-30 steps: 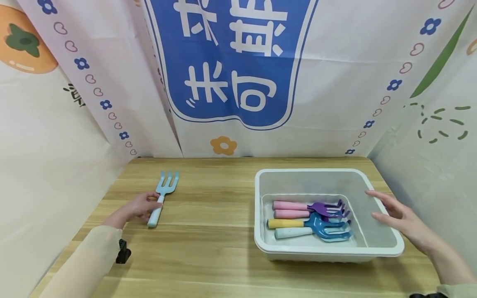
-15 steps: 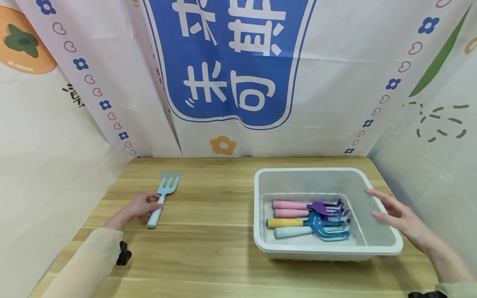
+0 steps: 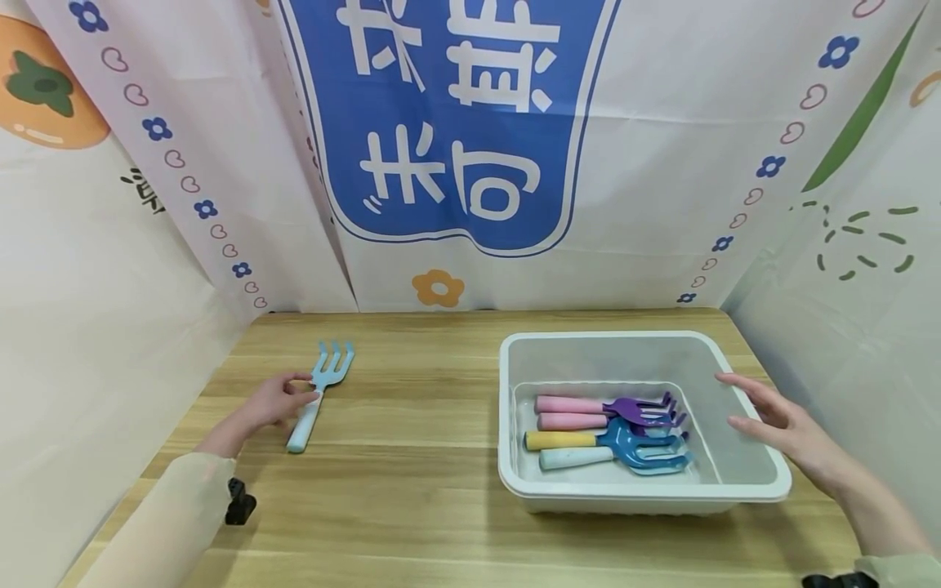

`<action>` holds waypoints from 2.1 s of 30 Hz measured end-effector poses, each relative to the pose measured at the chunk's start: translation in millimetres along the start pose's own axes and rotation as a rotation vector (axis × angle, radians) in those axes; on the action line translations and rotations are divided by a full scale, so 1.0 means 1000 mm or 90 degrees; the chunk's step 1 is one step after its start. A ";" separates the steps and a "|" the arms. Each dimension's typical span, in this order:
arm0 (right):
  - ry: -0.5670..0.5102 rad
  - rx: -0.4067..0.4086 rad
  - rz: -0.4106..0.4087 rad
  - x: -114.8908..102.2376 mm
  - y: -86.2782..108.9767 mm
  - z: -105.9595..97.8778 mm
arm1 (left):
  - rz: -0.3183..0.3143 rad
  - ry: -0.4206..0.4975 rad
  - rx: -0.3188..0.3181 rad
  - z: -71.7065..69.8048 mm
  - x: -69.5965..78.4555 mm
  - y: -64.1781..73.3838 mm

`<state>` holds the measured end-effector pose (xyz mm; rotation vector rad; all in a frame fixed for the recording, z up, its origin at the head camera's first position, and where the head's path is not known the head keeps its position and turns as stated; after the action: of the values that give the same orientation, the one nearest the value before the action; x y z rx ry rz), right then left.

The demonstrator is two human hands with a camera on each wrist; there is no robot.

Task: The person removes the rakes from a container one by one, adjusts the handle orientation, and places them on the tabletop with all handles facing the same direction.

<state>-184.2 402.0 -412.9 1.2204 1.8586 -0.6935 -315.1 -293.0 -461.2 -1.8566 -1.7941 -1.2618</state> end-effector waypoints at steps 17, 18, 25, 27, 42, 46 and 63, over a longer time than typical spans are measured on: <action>-0.008 0.005 -0.006 0.000 -0.001 0.000 | 0.229 -0.008 -0.062 0.053 0.122 0.019; -0.005 0.006 -0.007 0.000 -0.001 0.000 | 0.236 -0.008 -0.070 0.058 0.130 0.021; 0.004 0.007 -0.013 -0.001 0.000 0.000 | 0.293 -0.019 -0.136 0.088 0.178 0.030; 0.005 0.008 -0.012 -0.001 0.000 0.000 | 0.306 -0.036 -0.153 0.093 0.192 0.032; -0.025 0.003 -0.010 0.000 -0.001 0.001 | 0.390 -0.161 -0.190 0.108 0.278 0.040; -0.033 0.001 -0.011 0.000 0.000 0.001 | 0.419 -0.172 -0.220 0.117 0.298 0.039; -0.024 0.004 -0.030 -0.002 0.000 0.000 | 0.479 -0.242 -0.467 0.203 0.347 0.016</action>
<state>-184.2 400.8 -411.8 1.1633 1.8599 -0.7445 -270.8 82.3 -323.5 -2.9157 -0.5537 -1.3802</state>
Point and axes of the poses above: each hand's wrist, its own y-axis away from the middle knuckle, its own z-axis out of the palm, x = y × z, the point moved 7 cm from there along -y, towards the middle knuckle, and after that the axes turned 9 degrees about -x, right-handed, at the moved point
